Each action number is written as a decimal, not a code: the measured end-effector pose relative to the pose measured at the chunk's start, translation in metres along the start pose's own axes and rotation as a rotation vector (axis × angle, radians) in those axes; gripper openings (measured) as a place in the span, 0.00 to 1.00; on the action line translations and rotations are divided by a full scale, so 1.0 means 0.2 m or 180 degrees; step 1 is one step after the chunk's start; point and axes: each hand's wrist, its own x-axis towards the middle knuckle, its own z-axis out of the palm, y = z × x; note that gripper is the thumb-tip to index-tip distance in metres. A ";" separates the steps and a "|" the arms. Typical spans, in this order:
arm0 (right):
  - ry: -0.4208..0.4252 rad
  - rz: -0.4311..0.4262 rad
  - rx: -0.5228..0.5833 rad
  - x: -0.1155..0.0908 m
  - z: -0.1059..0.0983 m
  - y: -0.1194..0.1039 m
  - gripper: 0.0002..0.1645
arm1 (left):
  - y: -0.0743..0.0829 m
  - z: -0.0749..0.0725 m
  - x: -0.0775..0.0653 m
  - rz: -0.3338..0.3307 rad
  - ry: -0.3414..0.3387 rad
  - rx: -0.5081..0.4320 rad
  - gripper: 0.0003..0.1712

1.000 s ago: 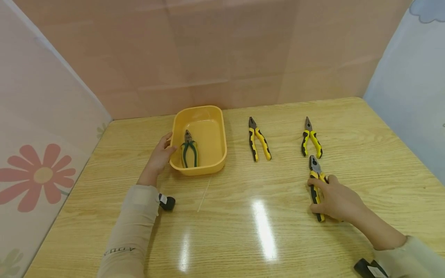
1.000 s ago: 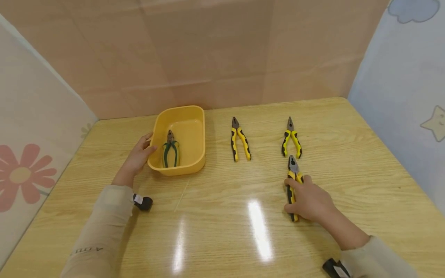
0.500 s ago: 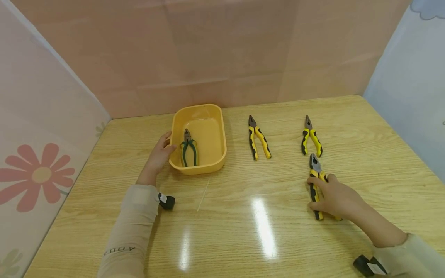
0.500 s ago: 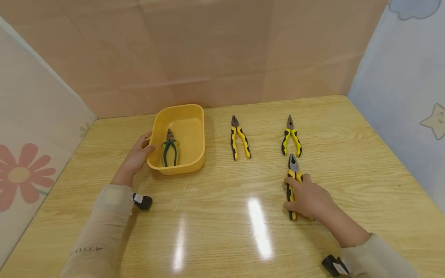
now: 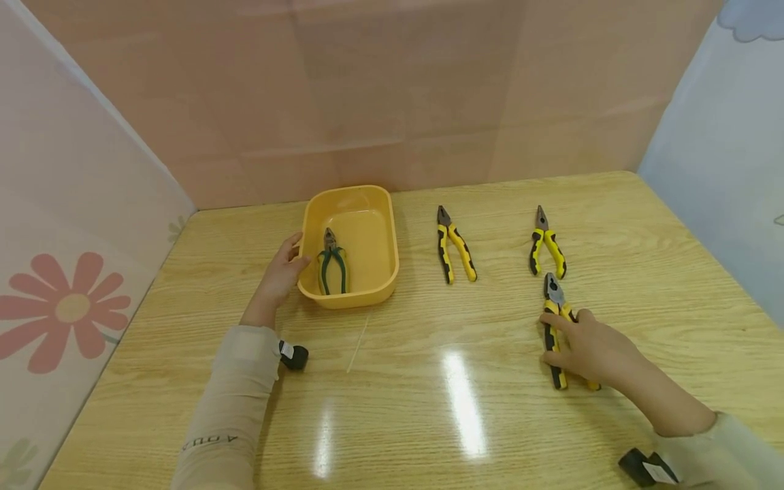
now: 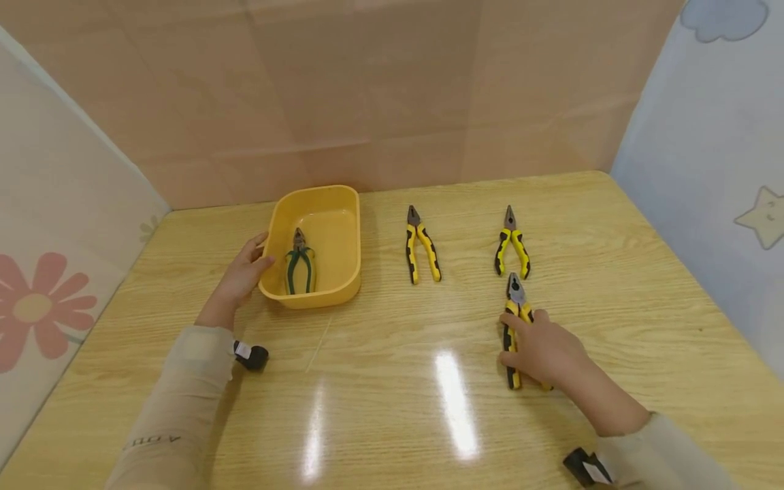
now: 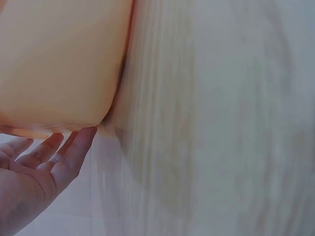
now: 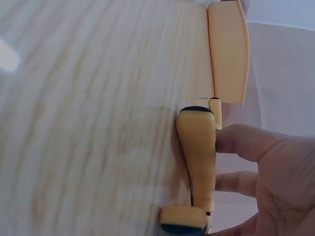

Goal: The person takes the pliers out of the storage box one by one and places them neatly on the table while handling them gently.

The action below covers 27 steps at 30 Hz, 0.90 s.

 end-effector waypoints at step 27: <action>0.0732 -0.0273 -0.0081 0.03 -0.04 -0.15 0.30 | 0.00 0.00 -0.01 0.0011 -0.0012 -0.0048 0.34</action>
